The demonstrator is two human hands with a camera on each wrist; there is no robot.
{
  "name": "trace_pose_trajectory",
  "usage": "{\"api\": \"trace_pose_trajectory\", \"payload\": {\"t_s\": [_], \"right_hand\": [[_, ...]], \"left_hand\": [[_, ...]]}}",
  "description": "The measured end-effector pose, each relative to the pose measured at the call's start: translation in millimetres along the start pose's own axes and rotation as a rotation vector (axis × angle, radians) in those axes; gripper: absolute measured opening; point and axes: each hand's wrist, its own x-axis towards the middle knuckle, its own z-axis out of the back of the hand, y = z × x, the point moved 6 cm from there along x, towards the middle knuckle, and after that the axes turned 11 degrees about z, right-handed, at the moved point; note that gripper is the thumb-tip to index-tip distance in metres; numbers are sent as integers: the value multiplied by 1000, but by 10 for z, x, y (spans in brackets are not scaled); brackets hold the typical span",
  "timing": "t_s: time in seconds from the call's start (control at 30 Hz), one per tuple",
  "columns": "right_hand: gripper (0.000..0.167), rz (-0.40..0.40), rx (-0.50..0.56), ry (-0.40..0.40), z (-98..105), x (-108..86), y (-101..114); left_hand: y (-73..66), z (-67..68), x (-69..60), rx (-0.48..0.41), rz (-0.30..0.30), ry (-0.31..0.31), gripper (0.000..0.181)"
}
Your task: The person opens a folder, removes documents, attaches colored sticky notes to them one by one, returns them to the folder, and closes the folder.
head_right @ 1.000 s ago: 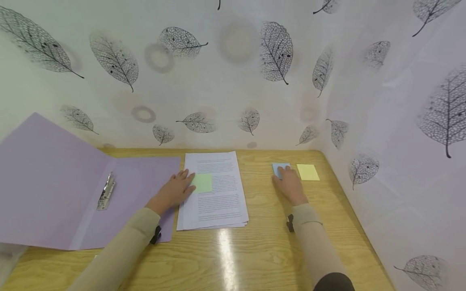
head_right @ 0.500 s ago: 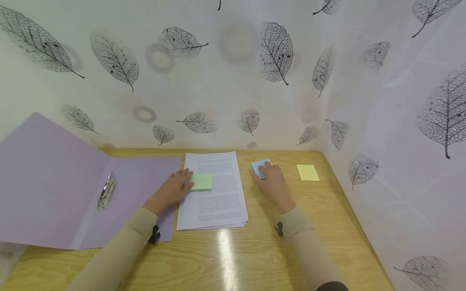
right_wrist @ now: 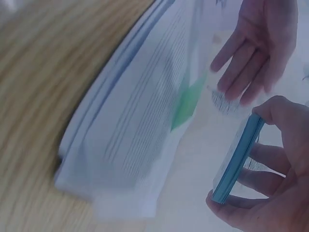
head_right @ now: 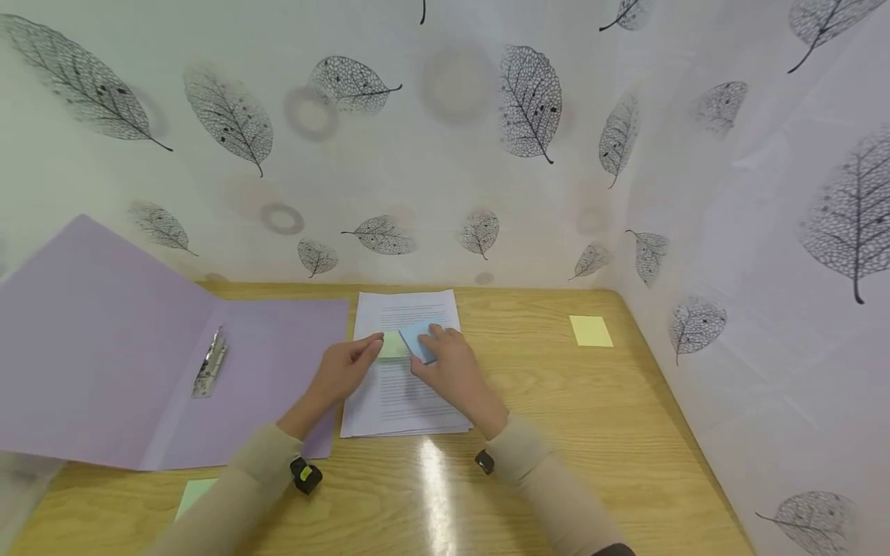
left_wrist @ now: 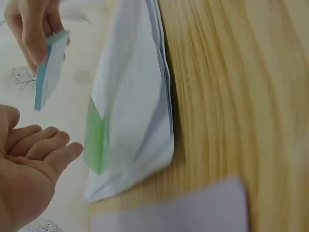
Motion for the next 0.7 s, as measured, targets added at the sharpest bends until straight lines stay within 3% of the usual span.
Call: {"api": "trace_pose_trajectory", "payload": {"t_s": [0.2,0.3,0.5,0.7], "right_hand": [[43,16,70,-31,-132,22,301],[42,12,88,-39,-195,2,439],[48,109,24,-34,-207,-55,646],[57,290,-1,17,-109,-83,659]], "left_hand": [[103,-150,-90,-593,345,82,47],[153,-210,-172,-796,462,108,50],[179,-183,-288,-1002,552,151,52],[225,4,-347,-1013,581,147,54]]}}
